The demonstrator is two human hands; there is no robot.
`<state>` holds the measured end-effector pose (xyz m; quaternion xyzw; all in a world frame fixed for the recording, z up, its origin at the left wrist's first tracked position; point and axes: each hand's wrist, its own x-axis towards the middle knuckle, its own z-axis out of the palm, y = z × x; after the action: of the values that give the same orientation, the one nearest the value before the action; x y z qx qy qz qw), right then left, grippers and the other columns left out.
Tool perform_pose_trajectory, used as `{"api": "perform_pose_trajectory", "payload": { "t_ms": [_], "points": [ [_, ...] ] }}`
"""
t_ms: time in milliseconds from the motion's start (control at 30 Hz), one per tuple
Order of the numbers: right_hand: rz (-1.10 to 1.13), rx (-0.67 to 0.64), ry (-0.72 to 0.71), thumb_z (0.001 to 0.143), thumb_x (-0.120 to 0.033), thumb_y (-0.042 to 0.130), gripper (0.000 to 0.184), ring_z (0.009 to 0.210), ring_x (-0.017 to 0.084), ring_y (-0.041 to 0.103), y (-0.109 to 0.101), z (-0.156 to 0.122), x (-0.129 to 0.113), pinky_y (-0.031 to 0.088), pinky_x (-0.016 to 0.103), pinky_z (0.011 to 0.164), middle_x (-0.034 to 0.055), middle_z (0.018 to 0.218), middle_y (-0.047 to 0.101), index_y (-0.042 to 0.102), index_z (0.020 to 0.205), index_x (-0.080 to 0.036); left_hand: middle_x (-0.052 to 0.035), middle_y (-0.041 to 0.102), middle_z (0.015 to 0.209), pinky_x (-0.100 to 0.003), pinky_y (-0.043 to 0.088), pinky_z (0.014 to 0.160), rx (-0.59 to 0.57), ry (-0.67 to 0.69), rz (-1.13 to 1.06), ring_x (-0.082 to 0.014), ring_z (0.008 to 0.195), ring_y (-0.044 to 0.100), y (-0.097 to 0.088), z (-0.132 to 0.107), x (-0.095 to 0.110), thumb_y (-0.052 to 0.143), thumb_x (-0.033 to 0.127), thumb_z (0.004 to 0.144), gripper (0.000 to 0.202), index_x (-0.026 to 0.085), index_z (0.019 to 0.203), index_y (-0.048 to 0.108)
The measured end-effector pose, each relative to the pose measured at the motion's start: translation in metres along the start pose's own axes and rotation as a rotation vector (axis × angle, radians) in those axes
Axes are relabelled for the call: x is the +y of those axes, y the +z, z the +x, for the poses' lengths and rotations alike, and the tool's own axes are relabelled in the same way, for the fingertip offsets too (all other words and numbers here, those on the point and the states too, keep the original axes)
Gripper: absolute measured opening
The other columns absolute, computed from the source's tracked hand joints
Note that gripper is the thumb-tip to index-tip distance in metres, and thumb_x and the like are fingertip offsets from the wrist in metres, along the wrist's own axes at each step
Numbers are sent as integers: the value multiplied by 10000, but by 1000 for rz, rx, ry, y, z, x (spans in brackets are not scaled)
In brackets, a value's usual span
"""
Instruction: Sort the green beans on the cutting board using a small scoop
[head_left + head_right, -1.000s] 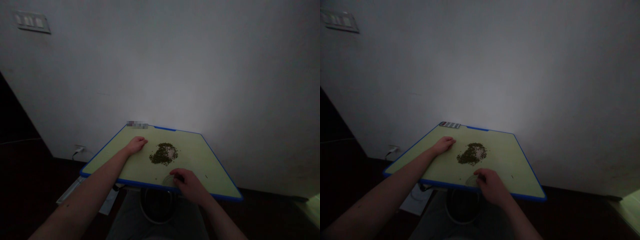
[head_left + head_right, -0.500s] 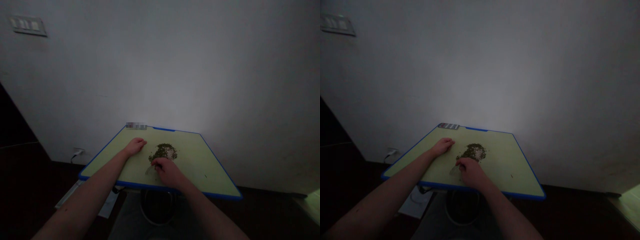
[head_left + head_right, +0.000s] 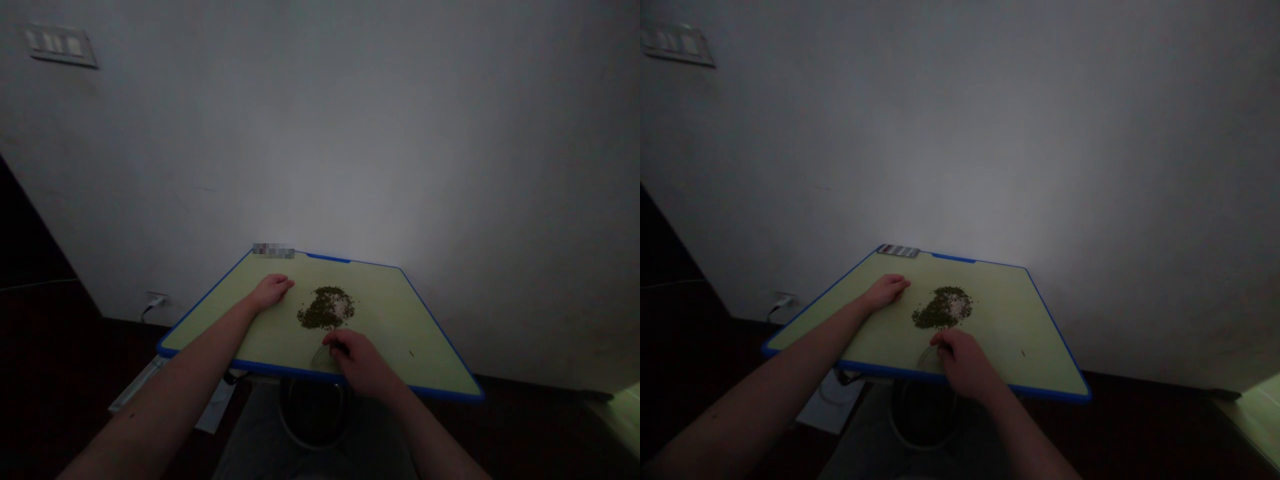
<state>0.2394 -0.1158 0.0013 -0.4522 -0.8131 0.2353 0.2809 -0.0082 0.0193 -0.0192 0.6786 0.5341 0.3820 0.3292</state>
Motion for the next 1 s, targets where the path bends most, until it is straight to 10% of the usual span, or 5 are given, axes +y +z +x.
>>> {"api": "perform_pose_trajectory", "payload": {
  "t_ms": [367, 600, 1000],
  "points": [
    [-80, 290, 0, 781, -219, 458, 231, 783, 144, 564, 13, -24, 3, 436, 275, 719, 51, 873, 628, 572, 980, -190, 49, 380, 386, -227, 258, 418, -4, -5, -3, -80, 379, 330, 0, 0, 2, 445, 492, 682, 375, 170, 490, 422],
    [-577, 217, -531, 793, -156, 447, 251, 815, 173, 524, 54, -12, -16, 398, 315, 724, 88, 903, 624, 548, 1022, -155, 47, 384, 382, -226, 257, 414, -10, -14, 9, -78, 373, 328, 3, 2, 3, 430, 510, 685, 393, 169, 489, 431],
    [-712, 61, -218, 773, -116, 450, 283, 836, 226, 497, 60, -3, -39, 406, 358, 687, 165, 891, 584, 535, 1039, -65, 44, 383, 380, -234, 257, 428, 3, -3, 26, -82, 384, 331, 4, 1, 7, 425, 513, 684, 400, 167, 483, 434]
  ]
}}
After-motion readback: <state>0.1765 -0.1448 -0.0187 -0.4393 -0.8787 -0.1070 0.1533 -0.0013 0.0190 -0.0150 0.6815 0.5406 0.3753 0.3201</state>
